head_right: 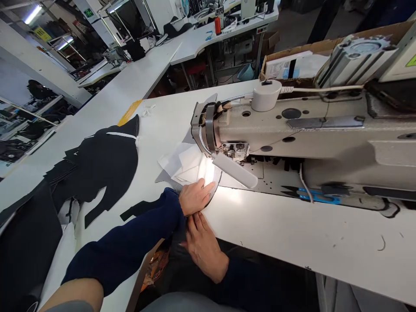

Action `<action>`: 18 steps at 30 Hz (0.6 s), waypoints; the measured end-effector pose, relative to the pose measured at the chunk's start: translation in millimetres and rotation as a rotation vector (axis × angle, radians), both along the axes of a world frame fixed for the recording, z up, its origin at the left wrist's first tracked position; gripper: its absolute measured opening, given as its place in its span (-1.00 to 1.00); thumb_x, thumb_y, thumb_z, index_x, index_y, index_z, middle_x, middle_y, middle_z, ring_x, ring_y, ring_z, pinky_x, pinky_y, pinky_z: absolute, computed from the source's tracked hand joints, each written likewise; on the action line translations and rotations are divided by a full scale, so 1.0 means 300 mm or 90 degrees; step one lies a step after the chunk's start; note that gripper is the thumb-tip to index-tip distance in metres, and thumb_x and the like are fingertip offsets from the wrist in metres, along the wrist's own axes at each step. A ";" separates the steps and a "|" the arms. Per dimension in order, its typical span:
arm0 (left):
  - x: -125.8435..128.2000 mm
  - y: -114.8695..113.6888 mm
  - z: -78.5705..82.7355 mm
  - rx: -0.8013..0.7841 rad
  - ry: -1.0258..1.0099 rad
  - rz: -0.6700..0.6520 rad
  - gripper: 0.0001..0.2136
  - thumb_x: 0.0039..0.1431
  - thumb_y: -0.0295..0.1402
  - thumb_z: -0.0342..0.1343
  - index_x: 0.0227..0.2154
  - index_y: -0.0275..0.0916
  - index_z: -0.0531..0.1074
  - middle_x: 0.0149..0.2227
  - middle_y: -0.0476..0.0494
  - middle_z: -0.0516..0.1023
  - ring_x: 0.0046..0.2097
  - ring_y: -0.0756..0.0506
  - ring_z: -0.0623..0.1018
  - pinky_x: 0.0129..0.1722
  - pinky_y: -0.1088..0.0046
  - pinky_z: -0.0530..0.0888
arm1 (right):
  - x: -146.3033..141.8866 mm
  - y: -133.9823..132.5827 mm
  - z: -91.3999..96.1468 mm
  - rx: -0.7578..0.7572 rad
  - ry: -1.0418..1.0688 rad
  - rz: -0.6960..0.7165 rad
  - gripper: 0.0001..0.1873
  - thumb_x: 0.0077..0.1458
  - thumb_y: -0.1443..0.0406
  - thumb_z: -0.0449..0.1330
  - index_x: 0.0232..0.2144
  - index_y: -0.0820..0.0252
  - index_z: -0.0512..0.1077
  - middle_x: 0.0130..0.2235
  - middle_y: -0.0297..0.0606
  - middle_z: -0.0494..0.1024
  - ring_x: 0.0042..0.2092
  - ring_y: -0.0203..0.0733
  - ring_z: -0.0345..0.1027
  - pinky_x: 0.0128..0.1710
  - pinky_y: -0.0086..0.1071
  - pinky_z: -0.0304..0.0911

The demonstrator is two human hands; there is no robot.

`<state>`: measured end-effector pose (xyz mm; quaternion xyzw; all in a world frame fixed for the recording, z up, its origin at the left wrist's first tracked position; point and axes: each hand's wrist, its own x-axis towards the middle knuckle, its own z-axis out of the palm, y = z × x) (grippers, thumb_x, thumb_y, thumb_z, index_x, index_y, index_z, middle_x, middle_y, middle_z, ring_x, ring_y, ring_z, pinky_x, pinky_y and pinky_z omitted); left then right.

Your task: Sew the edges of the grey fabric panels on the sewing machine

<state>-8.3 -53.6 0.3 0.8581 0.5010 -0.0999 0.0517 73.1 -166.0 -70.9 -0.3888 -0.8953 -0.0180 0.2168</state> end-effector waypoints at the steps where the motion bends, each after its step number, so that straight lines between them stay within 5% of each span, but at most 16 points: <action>1: 0.004 0.009 -0.004 0.001 -0.002 0.002 -0.60 0.26 -0.27 -0.10 0.16 -0.05 0.19 -0.13 -0.16 0.36 -0.30 -0.11 0.49 -0.37 0.37 0.45 | 0.000 0.006 0.003 -0.005 0.000 -0.002 -0.39 0.04 -0.02 0.23 -0.13 0.48 0.49 0.02 0.16 0.42 0.12 0.17 0.20 0.18 -0.05 0.07; 18: 0.068 0.138 -0.037 0.017 -0.040 0.049 -0.70 0.26 -0.30 -0.14 0.03 -0.17 0.25 -0.14 -0.20 0.35 -0.34 -0.13 0.50 -0.35 0.33 0.42 | -0.012 0.097 0.021 -0.044 0.026 -0.037 -0.43 0.03 0.00 0.25 -0.14 0.42 0.52 0.07 0.14 0.38 0.14 0.21 0.14 0.19 0.03 0.01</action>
